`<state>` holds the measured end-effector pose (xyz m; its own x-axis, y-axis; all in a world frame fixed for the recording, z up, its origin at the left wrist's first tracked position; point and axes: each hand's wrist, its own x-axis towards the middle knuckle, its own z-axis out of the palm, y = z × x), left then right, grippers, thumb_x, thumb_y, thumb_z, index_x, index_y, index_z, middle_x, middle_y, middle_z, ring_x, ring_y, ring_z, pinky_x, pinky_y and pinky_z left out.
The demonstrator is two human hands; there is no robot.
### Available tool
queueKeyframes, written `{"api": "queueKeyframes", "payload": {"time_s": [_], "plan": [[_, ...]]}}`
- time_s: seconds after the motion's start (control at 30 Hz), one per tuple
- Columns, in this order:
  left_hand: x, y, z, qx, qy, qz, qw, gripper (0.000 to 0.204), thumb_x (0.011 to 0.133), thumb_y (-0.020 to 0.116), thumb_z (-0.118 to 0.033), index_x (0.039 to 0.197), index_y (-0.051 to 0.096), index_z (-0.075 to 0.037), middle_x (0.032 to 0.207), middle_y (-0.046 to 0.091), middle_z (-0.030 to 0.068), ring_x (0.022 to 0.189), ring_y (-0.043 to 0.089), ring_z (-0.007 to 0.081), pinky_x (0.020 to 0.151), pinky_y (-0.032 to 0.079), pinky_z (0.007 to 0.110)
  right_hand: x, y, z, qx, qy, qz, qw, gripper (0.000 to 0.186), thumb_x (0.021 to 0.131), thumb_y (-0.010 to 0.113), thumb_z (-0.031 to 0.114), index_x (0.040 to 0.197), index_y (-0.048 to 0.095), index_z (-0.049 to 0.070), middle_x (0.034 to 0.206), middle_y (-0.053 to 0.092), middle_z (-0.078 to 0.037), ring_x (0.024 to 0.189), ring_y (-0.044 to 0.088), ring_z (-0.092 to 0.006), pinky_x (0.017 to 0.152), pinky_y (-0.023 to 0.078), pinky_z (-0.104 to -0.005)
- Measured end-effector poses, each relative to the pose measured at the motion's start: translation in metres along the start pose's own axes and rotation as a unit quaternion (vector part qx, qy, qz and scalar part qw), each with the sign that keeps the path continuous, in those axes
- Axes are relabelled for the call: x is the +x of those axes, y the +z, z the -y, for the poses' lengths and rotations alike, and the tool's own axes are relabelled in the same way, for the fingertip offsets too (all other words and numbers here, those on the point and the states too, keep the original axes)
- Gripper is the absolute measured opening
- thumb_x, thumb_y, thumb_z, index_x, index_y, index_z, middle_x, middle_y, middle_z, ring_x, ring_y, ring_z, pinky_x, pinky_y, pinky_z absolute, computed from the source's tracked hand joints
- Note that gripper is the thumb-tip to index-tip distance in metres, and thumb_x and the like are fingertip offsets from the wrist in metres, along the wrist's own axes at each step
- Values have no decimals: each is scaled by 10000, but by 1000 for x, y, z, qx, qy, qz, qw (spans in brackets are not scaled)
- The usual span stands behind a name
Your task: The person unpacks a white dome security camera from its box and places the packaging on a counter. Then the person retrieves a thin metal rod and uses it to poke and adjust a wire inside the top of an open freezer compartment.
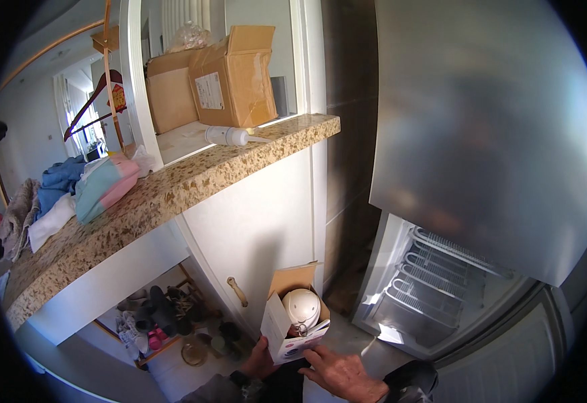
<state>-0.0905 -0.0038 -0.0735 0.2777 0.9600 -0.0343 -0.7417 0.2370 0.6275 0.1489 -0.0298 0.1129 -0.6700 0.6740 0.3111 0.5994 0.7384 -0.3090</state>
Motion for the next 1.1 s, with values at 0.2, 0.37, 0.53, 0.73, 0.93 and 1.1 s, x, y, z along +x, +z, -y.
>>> {"api": "queueKeyframes", "payload": {"time_s": [0.2, 0.37, 0.53, 0.73, 0.93, 1.1], "plan": [[-2, -14, 7, -24, -58, -36, 997, 786, 971, 585, -554, 1558, 304, -113, 1532, 459, 133, 1396, 462, 328, 1190, 340, 513, -8, 25, 10, -6, 55, -273, 960, 576, 871, 760, 145, 1394, 533, 68, 1295, 588, -161, 1005, 666, -353, 689, 584, -425], [-4, -6, 4, -16, -66, -48, 997, 804, 970, 597, -539, 1583, 271, -133, 1564, 432, 127, 1425, 431, 345, 1203, 319, 525, -3, 17, 10, -6, 71, -251, 965, 560, 843, 785, 134, 1357, 572, 75, 1250, 599, -152, 972, 676, -345, 698, 582, -417], [-6, -9, 8, -23, -48, -58, 997, 704, 971, 614, -516, 1505, 359, -134, 1450, 501, 85, 1306, 493, 289, 1111, 381, 498, -2, 14, 4, 2, 81, -222, 972, 590, 849, 785, 147, 1381, 542, 72, 1261, 594, -169, 1006, 673, -366, 718, 580, -432], [0, -25, 19, -55, -58, -122, 989, 407, 1015, 593, -409, 1276, 556, -99, 1165, 623, 57, 1030, 593, 205, 910, 470, 393, -3, 5, 5, -9, 80, -167, 983, 595, 887, 746, 150, 1423, 499, 67, 1335, 567, -178, 1063, 650, -384, 759, 577, -464], [13, -27, 28, -105, -70, -174, 977, 290, 1051, 575, -324, 1099, 710, -72, 943, 719, 34, 816, 671, 140, 754, 538, 310, 7, -2, 6, -41, 59, -172, 983, 507, 897, 737, 141, 1372, 568, 94, 1025, 625, -127, 864, 680, -336, 638, 573, -428], [2, -24, 13, -56, -69, -110, 990, 301, 1047, 572, -345, 1164, 656, -81, 1024, 686, 41, 895, 645, 161, 813, 513, 338, 5, 11, -2, 8, 85, -147, 985, 456, 901, 726, 121, 1329, 572, 88, 960, 636, -166, 730, 669, -372, 598, 545, -467]]}}
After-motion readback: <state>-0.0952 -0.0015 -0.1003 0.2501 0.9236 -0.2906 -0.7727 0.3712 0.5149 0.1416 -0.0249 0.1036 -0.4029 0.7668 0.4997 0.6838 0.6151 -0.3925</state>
